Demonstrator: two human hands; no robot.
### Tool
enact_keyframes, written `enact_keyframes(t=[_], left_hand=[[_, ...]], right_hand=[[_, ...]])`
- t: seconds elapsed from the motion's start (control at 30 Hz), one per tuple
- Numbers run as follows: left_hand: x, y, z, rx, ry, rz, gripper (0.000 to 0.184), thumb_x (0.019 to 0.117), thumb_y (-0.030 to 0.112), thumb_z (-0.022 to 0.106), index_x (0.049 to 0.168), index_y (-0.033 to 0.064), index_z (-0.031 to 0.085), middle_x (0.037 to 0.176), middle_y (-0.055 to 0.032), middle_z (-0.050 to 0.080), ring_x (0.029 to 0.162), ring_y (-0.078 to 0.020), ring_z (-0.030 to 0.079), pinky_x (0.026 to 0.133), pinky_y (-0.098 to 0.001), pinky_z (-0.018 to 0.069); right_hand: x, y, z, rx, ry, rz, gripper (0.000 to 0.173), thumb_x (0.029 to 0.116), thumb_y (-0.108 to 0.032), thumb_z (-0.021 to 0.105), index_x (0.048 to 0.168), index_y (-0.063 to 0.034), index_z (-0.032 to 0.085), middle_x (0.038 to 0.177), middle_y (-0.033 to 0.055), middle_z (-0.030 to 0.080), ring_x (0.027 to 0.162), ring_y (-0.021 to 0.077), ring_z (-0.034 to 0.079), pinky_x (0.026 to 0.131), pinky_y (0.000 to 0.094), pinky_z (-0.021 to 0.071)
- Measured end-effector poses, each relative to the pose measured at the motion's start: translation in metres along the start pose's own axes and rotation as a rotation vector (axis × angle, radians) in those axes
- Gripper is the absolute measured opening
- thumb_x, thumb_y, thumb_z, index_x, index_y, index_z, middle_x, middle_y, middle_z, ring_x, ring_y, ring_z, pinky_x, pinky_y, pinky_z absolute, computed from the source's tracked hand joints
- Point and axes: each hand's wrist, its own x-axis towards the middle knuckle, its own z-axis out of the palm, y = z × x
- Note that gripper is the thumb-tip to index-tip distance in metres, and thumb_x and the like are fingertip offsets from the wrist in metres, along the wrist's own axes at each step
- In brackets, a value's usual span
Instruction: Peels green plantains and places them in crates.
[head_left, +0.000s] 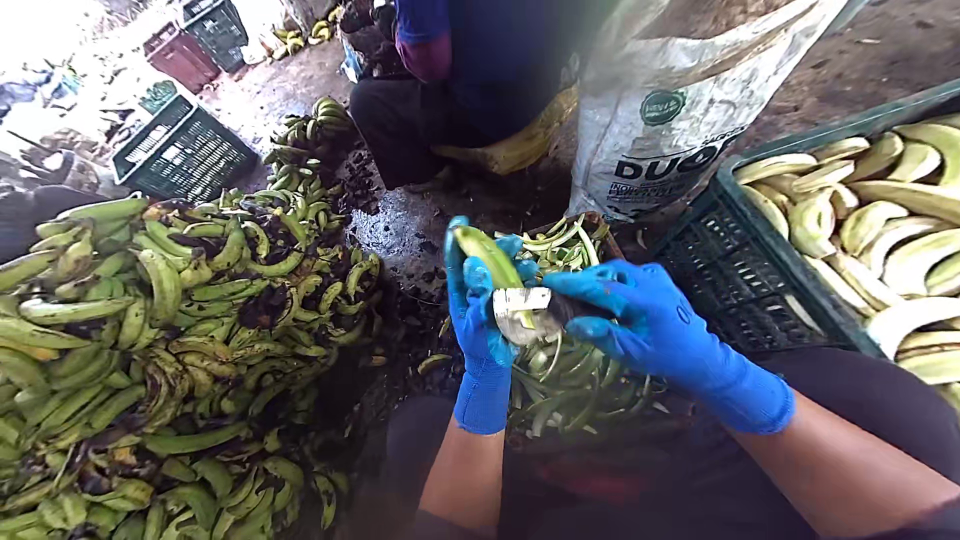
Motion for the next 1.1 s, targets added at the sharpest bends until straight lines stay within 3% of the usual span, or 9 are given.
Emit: enact_keyframes(t=[0.1, 0.17, 0.27, 0.4, 0.57, 0.63, 0.8, 0.9, 1.1], left_hand=[[-0.008, 0.005, -0.008, 0.125, -0.118, -0.473, 0.060, 0.0921, 0.038, 0.068, 0.145, 0.0151, 0.050, 0.107, -0.0121, 0.071, 0.085, -0.0191, 0.071, 0.074, -0.0342, 0.0616], [-0.003, 0.003, -0.013, 0.098, -0.237, -0.604, 0.066, 0.0966, 0.041, 0.064, 0.154, 0.0183, 0.042, 0.116, -0.0166, 0.069, 0.089, -0.0220, 0.070, 0.078, -0.0354, 0.0606], [0.007, 0.001, -0.012, 0.075, -0.121, -0.358, 0.048, 0.1058, 0.037, 0.044, 0.150, 0.0192, 0.040, 0.125, -0.0112, 0.066, 0.094, -0.0177, 0.070, 0.077, -0.0322, 0.0598], [0.013, -0.002, 0.012, -0.099, 0.175, 0.086, 0.046, 0.1035, 0.036, 0.055, 0.145, 0.0211, 0.041, 0.126, -0.0077, 0.065, 0.108, -0.0218, 0.069, 0.089, -0.0390, 0.0595], [0.003, 0.009, -0.004, 0.210, -0.194, -0.492, 0.041, 0.0940, 0.026, 0.063, 0.133, 0.0128, 0.059, 0.103, -0.0052, 0.072, 0.087, -0.0124, 0.070, 0.077, -0.0306, 0.0599], [0.012, 0.010, -0.010, 0.293, -0.404, -0.664, 0.053, 0.0991, 0.027, 0.058, 0.148, 0.0117, 0.048, 0.110, -0.0107, 0.071, 0.088, -0.0154, 0.070, 0.080, -0.0309, 0.0597], [0.020, 0.002, -0.008, 0.065, -0.030, -0.305, 0.044, 0.1049, 0.036, 0.049, 0.144, 0.0148, 0.047, 0.111, -0.0117, 0.070, 0.088, -0.0198, 0.071, 0.075, -0.0343, 0.0617], [0.024, 0.009, 0.012, -0.325, 0.166, -0.168, 0.038, 0.1105, 0.029, 0.031, 0.134, 0.0096, 0.053, 0.123, -0.0076, 0.067, 0.108, -0.0188, 0.069, 0.093, -0.0355, 0.0580], [0.012, 0.007, 0.010, -0.418, -0.076, -0.215, 0.039, 0.1019, 0.034, 0.055, 0.131, 0.0077, 0.061, 0.119, -0.0101, 0.069, 0.105, -0.0194, 0.069, 0.088, -0.0341, 0.0587]], right_hand=[[0.020, 0.030, -0.007, -0.255, 0.177, 0.038, 0.048, 0.1007, -0.053, 0.051, 0.136, -0.0250, 0.067, 0.116, 0.0193, 0.070, 0.097, 0.0374, 0.067, 0.079, 0.0617, 0.0470], [0.031, 0.045, -0.013, -0.323, 0.251, 0.113, 0.054, 0.1024, -0.060, 0.045, 0.140, -0.0249, 0.064, 0.116, 0.0209, 0.069, 0.100, 0.0380, 0.067, 0.083, 0.0608, 0.0458], [0.024, 0.025, -0.009, -0.248, 0.183, 0.158, 0.061, 0.1004, -0.062, 0.042, 0.140, -0.0216, 0.064, 0.120, 0.0185, 0.068, 0.101, 0.0355, 0.066, 0.081, 0.0611, 0.0473], [-0.006, -0.007, 0.005, -0.232, 0.144, -0.034, 0.053, 0.1003, -0.063, 0.046, 0.129, -0.0256, 0.071, 0.114, 0.0130, 0.072, 0.096, 0.0287, 0.067, 0.083, 0.0518, 0.0448], [0.027, 0.039, -0.016, -0.292, 0.125, -0.036, 0.056, 0.1011, -0.061, 0.042, 0.132, -0.0229, 0.070, 0.119, 0.0170, 0.070, 0.099, 0.0358, 0.067, 0.083, 0.0604, 0.0454], [0.036, 0.054, -0.022, -0.325, 0.118, 0.039, 0.054, 0.1034, -0.059, 0.038, 0.136, -0.0271, 0.067, 0.117, 0.0165, 0.071, 0.100, 0.0364, 0.068, 0.082, 0.0610, 0.0457], [0.019, 0.027, 0.002, -0.238, 0.154, 0.106, 0.062, 0.1016, -0.065, 0.036, 0.141, -0.0256, 0.063, 0.120, 0.0144, 0.070, 0.102, 0.0329, 0.067, 0.082, 0.0591, 0.0474], [-0.003, 0.001, 0.016, -0.252, 0.249, -0.051, 0.053, 0.0995, -0.063, 0.049, 0.135, -0.0275, 0.064, 0.120, 0.0119, 0.070, 0.107, 0.0290, 0.064, 0.092, 0.0534, 0.0431], [0.009, 0.003, 0.008, -0.194, 0.204, -0.093, 0.052, 0.1007, -0.063, 0.045, 0.131, -0.0276, 0.069, 0.115, 0.0092, 0.073, 0.102, 0.0237, 0.067, 0.088, 0.0500, 0.0448]])
